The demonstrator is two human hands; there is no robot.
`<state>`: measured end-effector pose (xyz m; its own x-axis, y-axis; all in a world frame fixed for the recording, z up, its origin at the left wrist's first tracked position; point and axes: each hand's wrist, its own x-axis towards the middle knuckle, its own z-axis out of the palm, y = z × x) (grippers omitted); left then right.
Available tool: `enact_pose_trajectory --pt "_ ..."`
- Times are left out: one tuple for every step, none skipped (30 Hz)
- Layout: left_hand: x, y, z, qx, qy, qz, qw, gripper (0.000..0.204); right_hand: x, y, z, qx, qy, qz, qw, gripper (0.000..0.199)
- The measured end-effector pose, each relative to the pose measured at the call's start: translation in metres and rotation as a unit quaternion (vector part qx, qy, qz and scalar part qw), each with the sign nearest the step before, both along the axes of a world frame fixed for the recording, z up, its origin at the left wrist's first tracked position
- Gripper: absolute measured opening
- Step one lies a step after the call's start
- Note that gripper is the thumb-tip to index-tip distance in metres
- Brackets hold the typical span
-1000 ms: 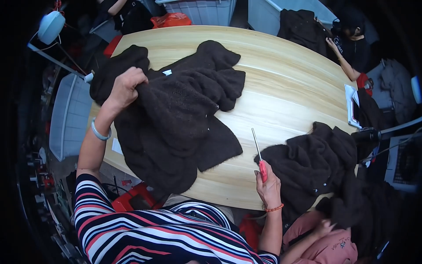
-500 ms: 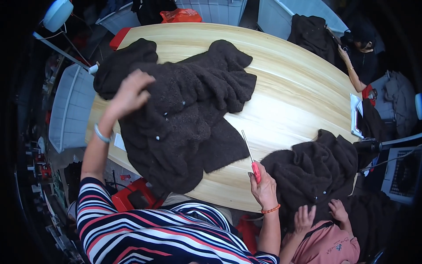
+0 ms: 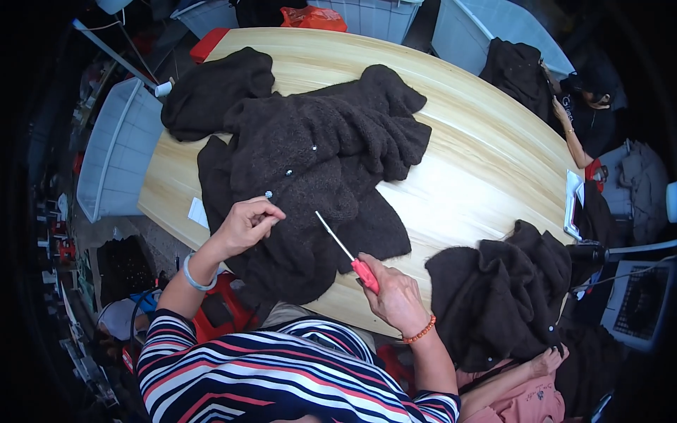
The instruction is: Trimming excess threads from garments using scissors on a work table.
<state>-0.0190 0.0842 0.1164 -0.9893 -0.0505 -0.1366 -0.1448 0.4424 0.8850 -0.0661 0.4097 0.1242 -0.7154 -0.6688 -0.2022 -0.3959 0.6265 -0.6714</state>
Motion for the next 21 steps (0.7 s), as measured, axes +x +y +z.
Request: enact_pose_trajectory --pt "-0.001 0.002 -0.002 -0.128 0.068 -0.010 0.989 0.021 0.001 -0.003 0.003 0.009 -0.009 0.028 1.000 0.044" --pt "-0.007 0.000 -0.007 -0.240 0.147 0.036 0.959 0.032 0.004 -0.004 0.004 0.004 -0.005 0.043 0.999 0.045" --pt "-0.015 -0.004 -0.014 -0.347 0.224 0.080 0.907 0.042 0.006 -0.004 0.005 0.007 -0.002 0.043 0.999 0.045" --pt "-0.015 -0.010 -0.026 -0.349 0.152 0.128 0.916 0.057 0.007 -0.004 0.005 0.014 0.005 0.042 0.999 0.045" --pt "-0.013 -0.024 -0.045 -0.364 0.130 0.130 0.913 0.054 0.007 -0.005 0.005 0.021 0.011 0.039 0.999 0.045" --pt "-0.010 -0.039 -0.068 -0.289 0.115 0.114 0.943 0.051 0.007 -0.004 0.002 0.019 0.019 0.037 0.999 0.045" --pt "-0.008 -0.052 -0.087 -0.212 0.099 0.095 0.968 0.048 0.004 -0.004 0.003 0.020 0.022 0.037 0.999 0.045" --pt "-0.003 -0.058 -0.099 -0.266 0.158 0.105 0.945 0.036 0.004 -0.006 0.003 0.022 0.022 0.041 0.999 0.045" --pt "-0.004 -0.054 -0.095 -0.263 0.158 0.103 0.946 0.036 0.003 -0.007 0.003 0.027 0.020 0.041 0.999 0.044" --pt "-0.006 -0.046 -0.083 -0.195 0.138 0.108 0.965 0.030 0.003 -0.007 0.004 0.020 0.028 0.042 0.998 0.044" --pt "-0.009 -0.036 -0.067 -0.127 0.118 0.114 0.978 0.025 0.003 -0.007 0.007 0.023 0.027 0.038 0.999 0.044" --pt "-0.014 -0.017 -0.038 -0.080 0.116 0.086 0.986 0.021 0.004 -0.007 0.011 0.021 0.025 0.040 0.999 0.043" --pt "-0.015 -0.008 -0.036 -0.065 0.145 0.054 0.986 0.020 0.006 -0.007 0.015 0.016 0.024 0.045 0.999 0.042" --pt "-0.014 -0.001 -0.034 -0.058 0.120 0.063 0.989 0.017 0.010 -0.007 0.019 0.019 0.020 0.055 0.998 0.041" --pt "-0.019 0.008 -0.033 -0.047 0.103 0.065 0.991 0.015 0.013 -0.004 0.023 0.026 0.024 0.058 0.998 0.041" --pt "-0.020 0.007 -0.052 0.005 0.108 0.076 0.991 0.015 0.017 -0.004 0.020 0.021 0.046 0.072 0.996 0.041" --pt "-0.019 0.008 -0.063 0.056 0.051 0.103 0.992 0.013 0.021 -0.003 0.009 0.038 0.029 0.096 0.994 0.041" --pt "-0.011 0.010 -0.080 0.120 0.039 0.139 0.982 0.014 0.023 -0.006 0.008 0.068 0.010 0.136 0.988 0.040" --pt "-0.004 0.013 -0.094 0.195 0.010 0.167 0.966 0.012 0.025 -0.009 0.011 0.058 -0.016 0.153 0.986 0.039" --pt "0.004 0.014 -0.105 0.200 0.015 0.173 0.964 0.010 0.029 -0.010 0.007 0.065 -0.016 0.158 0.985 0.037" --pt "0.009 0.019 -0.109 0.215 0.006 0.175 0.961 0.010 0.031 -0.008 0.004 0.073 -0.017 0.163 0.984 0.035"
